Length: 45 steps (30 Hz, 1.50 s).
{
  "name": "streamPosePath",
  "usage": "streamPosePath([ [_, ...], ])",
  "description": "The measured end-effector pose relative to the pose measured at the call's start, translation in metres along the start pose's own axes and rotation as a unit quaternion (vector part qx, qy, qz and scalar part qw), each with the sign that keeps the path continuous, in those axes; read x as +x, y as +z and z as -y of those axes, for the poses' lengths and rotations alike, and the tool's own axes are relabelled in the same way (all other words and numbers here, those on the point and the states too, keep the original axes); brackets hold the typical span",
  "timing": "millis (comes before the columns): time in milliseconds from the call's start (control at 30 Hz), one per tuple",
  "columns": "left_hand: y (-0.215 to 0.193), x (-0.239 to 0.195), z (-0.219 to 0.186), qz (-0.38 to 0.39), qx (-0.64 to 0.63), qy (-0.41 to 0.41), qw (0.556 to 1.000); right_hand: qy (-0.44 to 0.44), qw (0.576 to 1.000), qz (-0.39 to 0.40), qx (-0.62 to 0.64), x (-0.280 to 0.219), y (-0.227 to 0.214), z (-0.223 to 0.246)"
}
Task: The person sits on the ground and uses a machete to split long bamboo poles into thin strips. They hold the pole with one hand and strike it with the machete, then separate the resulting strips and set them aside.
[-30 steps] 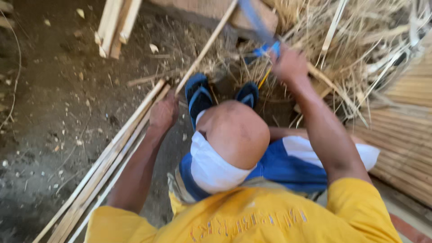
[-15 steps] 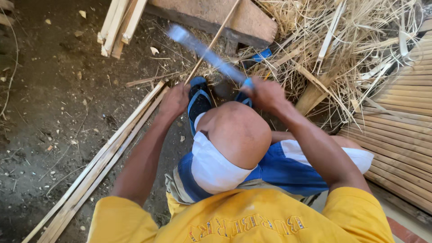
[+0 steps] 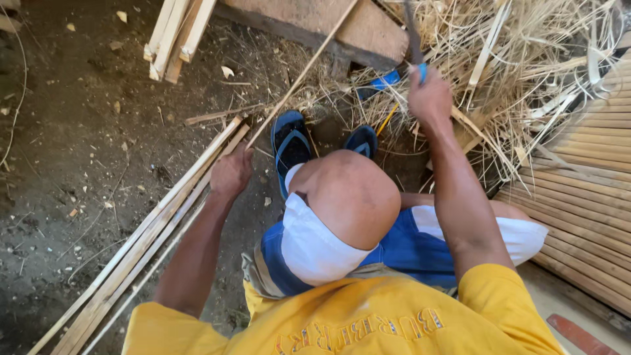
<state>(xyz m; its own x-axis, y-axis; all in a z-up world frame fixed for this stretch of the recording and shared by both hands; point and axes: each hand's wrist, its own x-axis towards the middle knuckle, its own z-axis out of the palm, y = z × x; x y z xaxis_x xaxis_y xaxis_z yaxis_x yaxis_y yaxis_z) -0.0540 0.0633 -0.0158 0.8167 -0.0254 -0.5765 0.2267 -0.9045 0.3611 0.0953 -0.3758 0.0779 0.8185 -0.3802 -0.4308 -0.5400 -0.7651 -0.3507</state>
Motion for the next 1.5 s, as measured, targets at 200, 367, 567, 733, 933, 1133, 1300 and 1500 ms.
streamPosePath([
  [200,0.009,0.010,-0.014,-0.339,0.027,0.206,0.917,-0.168,0.973,-0.029,-0.157,-0.013,0.011,-0.012],
  [367,0.058,0.078,-0.068,-0.015,-0.446,0.093,0.890,-0.155,0.974,-0.009,-0.164,-0.017,0.031,0.000],
  [567,0.062,0.151,-0.108,0.006,-0.901,-0.118,0.417,-0.140,0.984,0.028,-0.110,-0.018,0.031,0.003],
  [733,0.030,0.123,-0.137,-0.102,-0.910,-0.049,0.399,-0.154,0.987,0.021,-0.043,-0.027,0.031,0.003],
  [933,-0.034,0.083,-0.164,-0.352,-0.742,0.168,0.545,-0.156,0.986,0.049,-0.045,-0.048,0.031,-0.009],
  [1133,-0.129,0.107,-0.147,-0.439,-0.504,0.296,0.682,-0.179,0.981,0.078,-0.022,-0.080,0.034,-0.027],
  [1300,-0.133,0.094,-0.139,-0.393,-0.602,0.142,0.680,-0.214,0.971,0.052,0.087,-0.081,0.041,-0.031],
  [1500,-0.056,0.070,-0.108,-0.412,-0.390,0.127,0.814,-0.169,0.977,0.059,0.116,-0.074,0.048,-0.040],
])
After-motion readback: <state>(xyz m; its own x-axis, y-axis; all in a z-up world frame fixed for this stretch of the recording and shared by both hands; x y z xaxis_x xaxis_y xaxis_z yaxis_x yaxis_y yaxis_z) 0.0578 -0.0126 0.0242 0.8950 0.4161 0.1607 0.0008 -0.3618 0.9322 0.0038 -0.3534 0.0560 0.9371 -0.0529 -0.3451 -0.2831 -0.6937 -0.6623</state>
